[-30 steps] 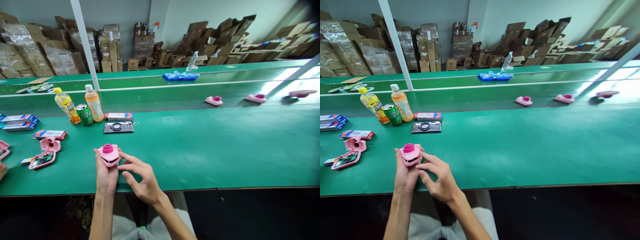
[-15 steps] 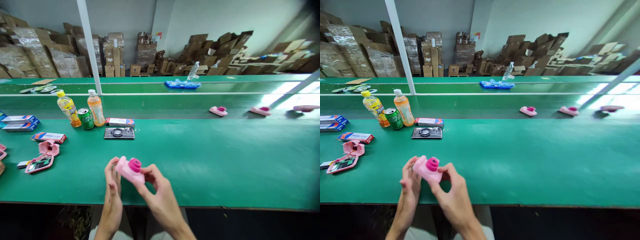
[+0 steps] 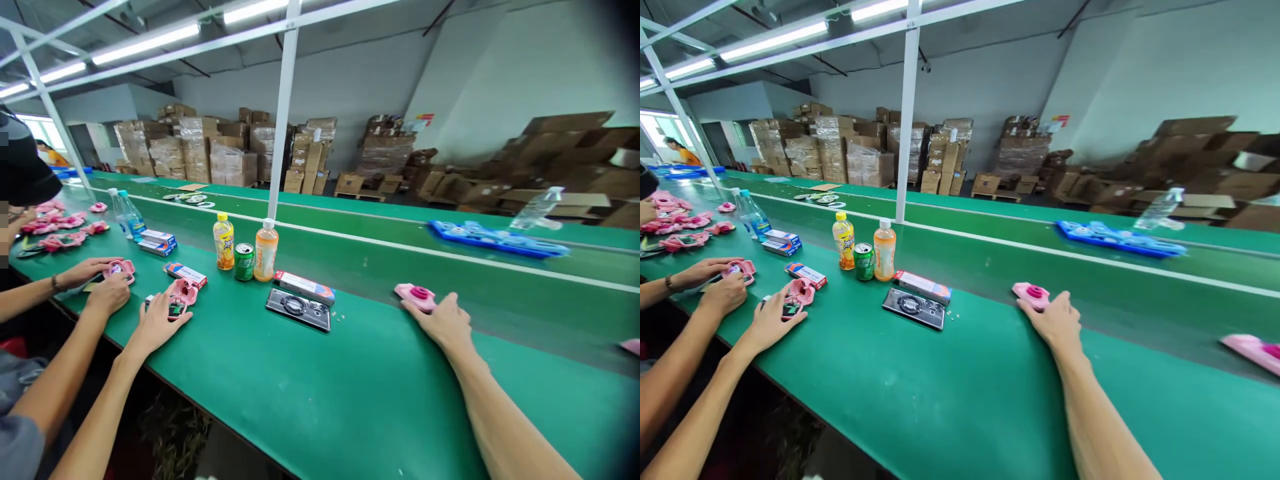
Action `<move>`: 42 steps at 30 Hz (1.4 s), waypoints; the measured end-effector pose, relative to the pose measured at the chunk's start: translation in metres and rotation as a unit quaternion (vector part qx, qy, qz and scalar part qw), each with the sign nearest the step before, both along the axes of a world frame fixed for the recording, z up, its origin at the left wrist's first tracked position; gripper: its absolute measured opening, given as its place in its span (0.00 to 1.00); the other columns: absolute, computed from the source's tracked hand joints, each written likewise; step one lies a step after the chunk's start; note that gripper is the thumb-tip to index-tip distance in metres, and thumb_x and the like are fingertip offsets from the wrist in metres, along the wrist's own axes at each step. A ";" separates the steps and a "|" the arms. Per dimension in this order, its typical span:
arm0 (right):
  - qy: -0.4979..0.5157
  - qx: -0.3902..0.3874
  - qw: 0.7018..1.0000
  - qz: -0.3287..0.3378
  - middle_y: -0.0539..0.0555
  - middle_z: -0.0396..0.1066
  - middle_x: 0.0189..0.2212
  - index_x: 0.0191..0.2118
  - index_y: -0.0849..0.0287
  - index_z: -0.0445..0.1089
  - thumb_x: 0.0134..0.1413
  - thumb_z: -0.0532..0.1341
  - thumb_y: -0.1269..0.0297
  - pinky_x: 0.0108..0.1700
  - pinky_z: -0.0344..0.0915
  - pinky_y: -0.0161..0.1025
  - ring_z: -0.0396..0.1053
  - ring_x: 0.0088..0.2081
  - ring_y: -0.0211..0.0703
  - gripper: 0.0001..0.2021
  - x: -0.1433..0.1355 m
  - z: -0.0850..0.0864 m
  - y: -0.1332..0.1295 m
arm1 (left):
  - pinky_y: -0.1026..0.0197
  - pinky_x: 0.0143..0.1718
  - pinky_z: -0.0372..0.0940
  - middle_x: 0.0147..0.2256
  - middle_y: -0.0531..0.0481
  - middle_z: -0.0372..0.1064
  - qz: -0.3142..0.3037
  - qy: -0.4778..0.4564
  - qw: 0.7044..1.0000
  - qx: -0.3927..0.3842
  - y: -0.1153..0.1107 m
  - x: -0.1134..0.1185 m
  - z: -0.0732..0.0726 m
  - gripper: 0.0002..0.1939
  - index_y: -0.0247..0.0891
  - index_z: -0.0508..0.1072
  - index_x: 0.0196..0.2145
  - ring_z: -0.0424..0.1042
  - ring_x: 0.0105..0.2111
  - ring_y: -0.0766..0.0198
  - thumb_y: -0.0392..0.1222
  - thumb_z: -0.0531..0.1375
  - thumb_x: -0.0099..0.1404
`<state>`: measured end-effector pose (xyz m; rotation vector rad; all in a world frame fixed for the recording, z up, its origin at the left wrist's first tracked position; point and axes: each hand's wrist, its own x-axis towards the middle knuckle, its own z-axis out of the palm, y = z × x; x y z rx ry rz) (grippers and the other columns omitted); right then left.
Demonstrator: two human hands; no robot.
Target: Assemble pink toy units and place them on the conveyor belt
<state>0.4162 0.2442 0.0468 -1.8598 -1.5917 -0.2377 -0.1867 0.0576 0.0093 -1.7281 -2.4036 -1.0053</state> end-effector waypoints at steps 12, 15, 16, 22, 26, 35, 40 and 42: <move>0.094 -0.015 0.973 0.212 0.68 0.74 0.46 0.54 0.56 0.68 0.59 0.57 0.34 0.43 0.74 0.54 0.77 0.38 0.55 0.31 -0.036 -0.036 -0.155 | 0.40 0.70 0.50 0.61 0.43 0.70 -0.142 -0.219 0.962 0.077 -0.099 0.163 -0.016 0.33 0.47 0.69 0.63 0.66 0.64 0.44 0.48 0.69 0.60; 0.101 -0.061 0.951 0.287 0.60 0.76 0.43 0.52 0.55 0.69 0.59 0.61 0.40 0.42 0.77 0.50 0.78 0.37 0.52 0.25 -0.070 -0.043 -0.203 | 0.44 0.68 0.56 0.61 0.44 0.71 -0.166 -0.327 0.929 0.056 -0.107 0.173 -0.006 0.33 0.50 0.70 0.62 0.67 0.63 0.44 0.47 0.70 0.60; 0.113 -0.063 0.947 0.294 0.59 0.76 0.44 0.53 0.54 0.69 0.61 0.61 0.43 0.43 0.77 0.49 0.78 0.38 0.51 0.23 -0.085 -0.043 -0.215 | 0.47 0.67 0.59 0.59 0.43 0.72 -0.166 -0.359 0.917 0.049 -0.107 0.170 -0.005 0.31 0.50 0.70 0.62 0.68 0.63 0.46 0.48 0.68 0.62; 0.209 -0.071 0.889 0.401 0.58 0.76 0.46 0.60 0.54 0.67 0.69 0.58 0.55 0.39 0.75 0.41 0.74 0.34 0.43 0.18 -0.216 -0.008 -0.237 | 0.58 0.50 0.71 0.40 0.46 0.76 -0.116 -0.532 0.830 0.124 -0.091 0.161 -0.002 0.21 0.41 0.70 0.51 0.77 0.44 0.56 0.53 0.65 0.66; 0.143 -0.131 0.857 0.477 0.59 0.78 0.45 0.56 0.58 0.73 0.69 0.54 0.63 0.41 0.73 0.42 0.76 0.37 0.46 0.16 -0.292 0.016 -0.216 | 0.62 0.42 0.70 0.31 0.53 0.70 -0.107 -0.585 0.783 0.182 -0.084 0.175 0.002 0.20 0.40 0.68 0.49 0.74 0.36 0.61 0.53 0.65 0.65; 0.147 -0.147 0.877 0.434 0.52 0.76 0.30 0.35 0.54 0.78 0.65 0.59 0.66 0.31 0.62 0.37 0.70 0.29 0.42 0.10 -0.311 0.002 -0.208 | 0.58 0.44 0.75 0.47 0.43 0.75 -0.033 -0.570 0.791 0.223 -0.071 0.202 -0.011 0.18 0.42 0.73 0.47 0.77 0.47 0.52 0.53 0.64 0.64; 0.157 -0.132 0.880 0.429 0.53 0.73 0.28 0.31 0.54 0.78 0.64 0.60 0.62 0.30 0.62 0.36 0.70 0.29 0.43 0.12 -0.316 0.009 -0.204 | 0.52 0.48 0.77 0.51 0.40 0.78 -0.061 -0.494 0.849 0.176 -0.072 0.197 -0.016 0.25 0.44 0.78 0.54 0.79 0.49 0.46 0.57 0.65 0.63; 0.196 -0.155 0.856 0.453 0.54 0.76 0.30 0.39 0.54 0.80 0.65 0.59 0.60 0.31 0.65 0.36 0.72 0.30 0.43 0.11 -0.318 0.014 -0.207 | 0.51 0.47 0.77 0.47 0.40 0.80 -0.055 -0.517 0.838 0.163 -0.070 0.192 -0.015 0.27 0.43 0.79 0.52 0.81 0.47 0.44 0.59 0.66 0.61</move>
